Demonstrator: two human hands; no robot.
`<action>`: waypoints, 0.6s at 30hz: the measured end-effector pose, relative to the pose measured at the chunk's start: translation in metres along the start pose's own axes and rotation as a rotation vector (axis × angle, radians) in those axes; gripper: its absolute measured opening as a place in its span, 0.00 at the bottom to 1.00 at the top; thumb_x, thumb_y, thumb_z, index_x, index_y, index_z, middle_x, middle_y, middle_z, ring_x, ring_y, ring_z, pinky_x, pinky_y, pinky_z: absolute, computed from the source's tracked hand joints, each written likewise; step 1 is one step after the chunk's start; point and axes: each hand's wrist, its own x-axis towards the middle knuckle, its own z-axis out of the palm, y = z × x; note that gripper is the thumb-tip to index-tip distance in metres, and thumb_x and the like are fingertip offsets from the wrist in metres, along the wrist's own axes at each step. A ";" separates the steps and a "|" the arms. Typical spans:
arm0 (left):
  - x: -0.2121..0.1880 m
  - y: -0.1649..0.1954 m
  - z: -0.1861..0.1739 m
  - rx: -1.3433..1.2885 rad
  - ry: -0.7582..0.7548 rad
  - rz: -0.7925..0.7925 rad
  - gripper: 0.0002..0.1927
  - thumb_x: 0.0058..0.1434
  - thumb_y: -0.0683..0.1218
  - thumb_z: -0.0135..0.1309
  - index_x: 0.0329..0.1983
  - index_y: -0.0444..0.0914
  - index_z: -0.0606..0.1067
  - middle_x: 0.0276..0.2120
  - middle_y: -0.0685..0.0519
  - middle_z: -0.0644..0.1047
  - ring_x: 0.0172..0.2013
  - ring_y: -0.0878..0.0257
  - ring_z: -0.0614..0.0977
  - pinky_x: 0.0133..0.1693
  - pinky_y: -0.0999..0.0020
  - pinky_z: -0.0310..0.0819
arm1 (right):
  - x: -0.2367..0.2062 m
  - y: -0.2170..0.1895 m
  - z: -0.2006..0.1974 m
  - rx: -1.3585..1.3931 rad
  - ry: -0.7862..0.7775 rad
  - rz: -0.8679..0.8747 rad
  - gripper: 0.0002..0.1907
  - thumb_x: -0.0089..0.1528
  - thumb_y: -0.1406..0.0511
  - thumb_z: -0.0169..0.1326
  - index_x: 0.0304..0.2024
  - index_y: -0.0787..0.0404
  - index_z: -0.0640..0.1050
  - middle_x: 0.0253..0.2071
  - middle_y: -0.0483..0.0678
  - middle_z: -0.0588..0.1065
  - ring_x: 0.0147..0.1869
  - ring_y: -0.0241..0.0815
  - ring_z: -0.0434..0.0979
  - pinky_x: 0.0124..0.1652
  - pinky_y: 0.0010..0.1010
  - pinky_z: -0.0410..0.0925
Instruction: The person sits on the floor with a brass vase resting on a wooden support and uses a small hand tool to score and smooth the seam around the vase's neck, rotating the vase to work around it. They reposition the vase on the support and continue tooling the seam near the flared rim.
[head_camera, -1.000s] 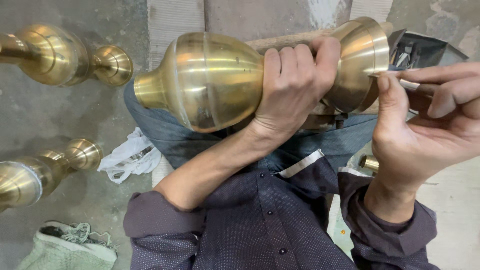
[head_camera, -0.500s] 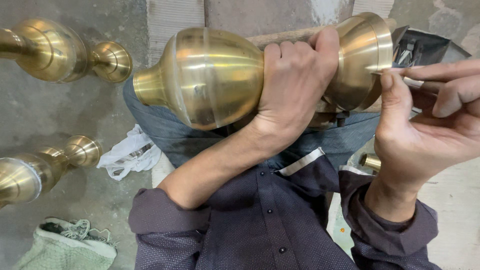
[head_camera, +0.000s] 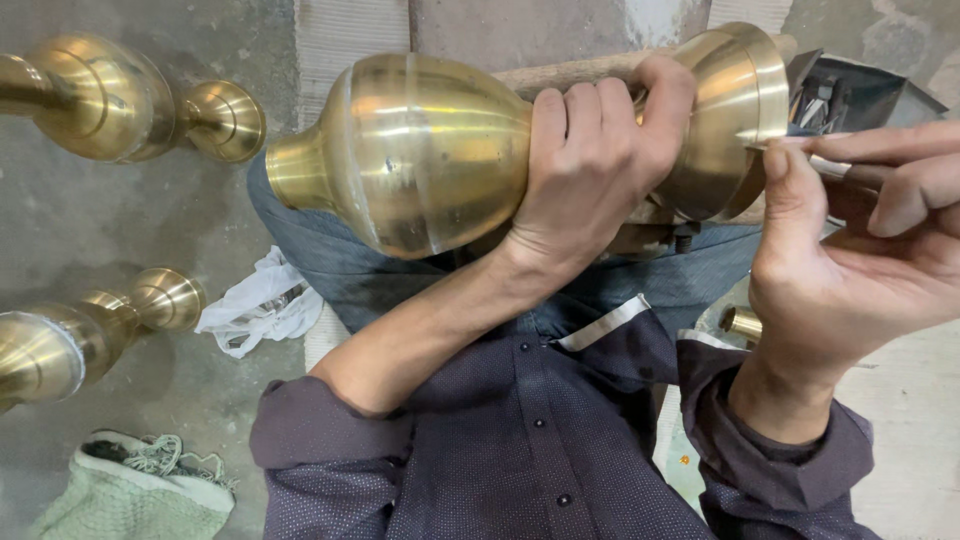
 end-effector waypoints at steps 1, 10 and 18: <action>0.000 0.001 0.002 0.007 -0.042 -0.002 0.03 0.72 0.42 0.54 0.45 0.40 0.72 0.23 0.58 0.67 0.27 0.64 0.72 0.37 0.66 0.68 | 0.000 0.000 0.000 -0.010 -0.010 -0.007 0.17 0.72 0.81 0.56 0.45 0.67 0.60 0.50 0.54 0.71 0.51 0.41 0.80 0.56 0.25 0.78; 0.001 0.007 0.007 -0.030 -0.136 -0.052 0.06 0.71 0.40 0.53 0.39 0.41 0.69 0.20 0.56 0.72 0.25 0.64 0.76 0.34 0.65 0.67 | -0.003 0.002 -0.002 -0.025 0.000 0.007 0.16 0.72 0.81 0.57 0.45 0.68 0.61 0.50 0.55 0.71 0.51 0.41 0.81 0.56 0.25 0.78; 0.009 0.007 0.006 -0.130 -0.260 -0.090 0.04 0.65 0.44 0.54 0.38 0.43 0.71 0.18 0.55 0.74 0.23 0.62 0.78 0.33 0.67 0.69 | -0.003 0.002 -0.004 -0.044 -0.003 -0.007 0.17 0.71 0.81 0.58 0.44 0.68 0.61 0.50 0.55 0.71 0.50 0.41 0.80 0.55 0.25 0.78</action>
